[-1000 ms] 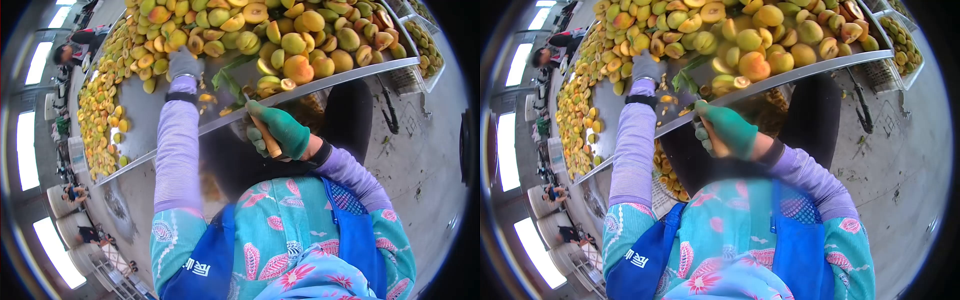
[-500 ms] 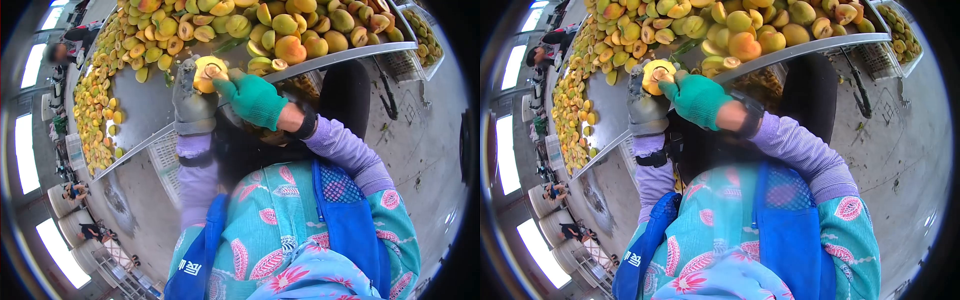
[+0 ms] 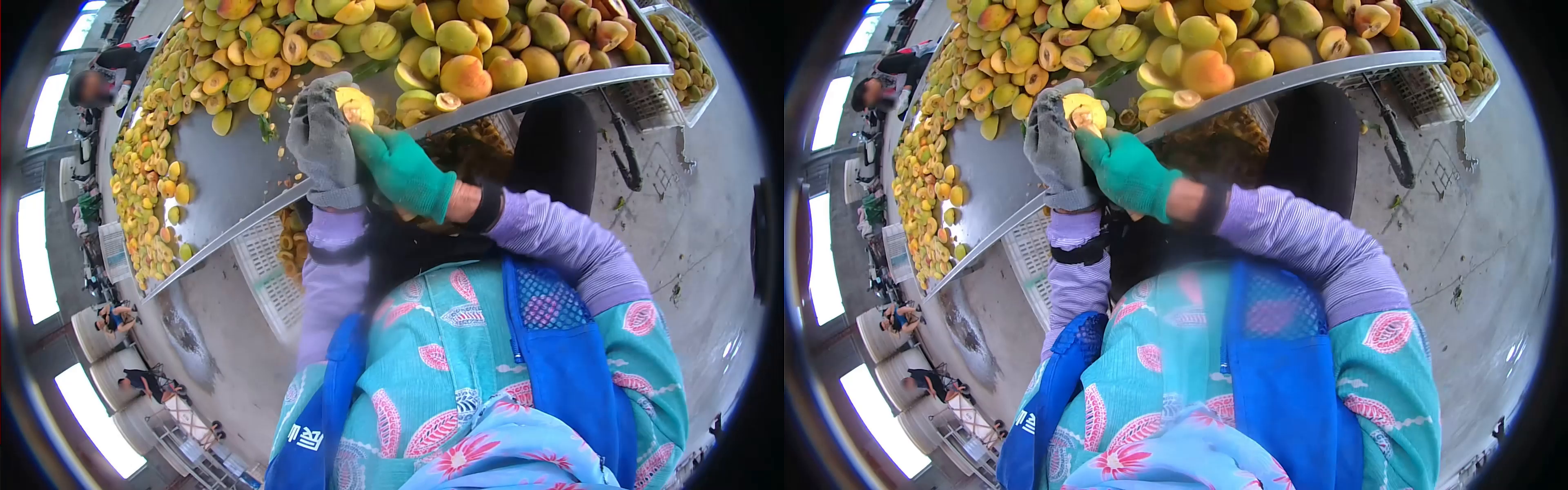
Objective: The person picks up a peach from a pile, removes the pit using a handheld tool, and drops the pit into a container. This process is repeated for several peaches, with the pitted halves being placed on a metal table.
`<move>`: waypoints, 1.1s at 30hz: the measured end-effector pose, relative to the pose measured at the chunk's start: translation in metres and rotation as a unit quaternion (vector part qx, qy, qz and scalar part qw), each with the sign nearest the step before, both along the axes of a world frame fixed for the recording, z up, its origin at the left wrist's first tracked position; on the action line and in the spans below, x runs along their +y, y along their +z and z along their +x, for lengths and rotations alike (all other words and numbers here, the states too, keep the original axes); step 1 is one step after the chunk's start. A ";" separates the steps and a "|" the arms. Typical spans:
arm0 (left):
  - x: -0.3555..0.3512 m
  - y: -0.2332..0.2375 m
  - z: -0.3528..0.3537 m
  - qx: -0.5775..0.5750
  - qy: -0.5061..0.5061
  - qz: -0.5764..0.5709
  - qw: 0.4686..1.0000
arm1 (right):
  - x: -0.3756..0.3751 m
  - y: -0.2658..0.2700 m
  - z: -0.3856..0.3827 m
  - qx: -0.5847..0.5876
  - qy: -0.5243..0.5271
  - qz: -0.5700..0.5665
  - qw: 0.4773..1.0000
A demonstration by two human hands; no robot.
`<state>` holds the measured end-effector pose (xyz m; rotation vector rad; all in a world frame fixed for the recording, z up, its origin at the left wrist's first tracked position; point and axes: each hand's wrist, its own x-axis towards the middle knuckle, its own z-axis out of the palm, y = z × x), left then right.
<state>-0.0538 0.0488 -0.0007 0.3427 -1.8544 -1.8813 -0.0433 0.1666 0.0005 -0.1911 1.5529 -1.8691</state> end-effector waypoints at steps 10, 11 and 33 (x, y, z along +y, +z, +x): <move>-0.013 0.010 -0.010 -0.144 -0.186 0.095 0.967 | 0.016 0.005 -0.008 -0.373 0.113 -0.303 0.870; -0.012 0.011 -0.007 -0.156 -0.215 0.146 0.953 | 0.020 0.006 -0.009 -0.369 0.116 -0.293 0.874; -0.033 0.050 0.088 -0.082 0.081 0.248 0.962 | -0.035 0.001 0.040 -0.526 0.351 -0.534 0.561</move>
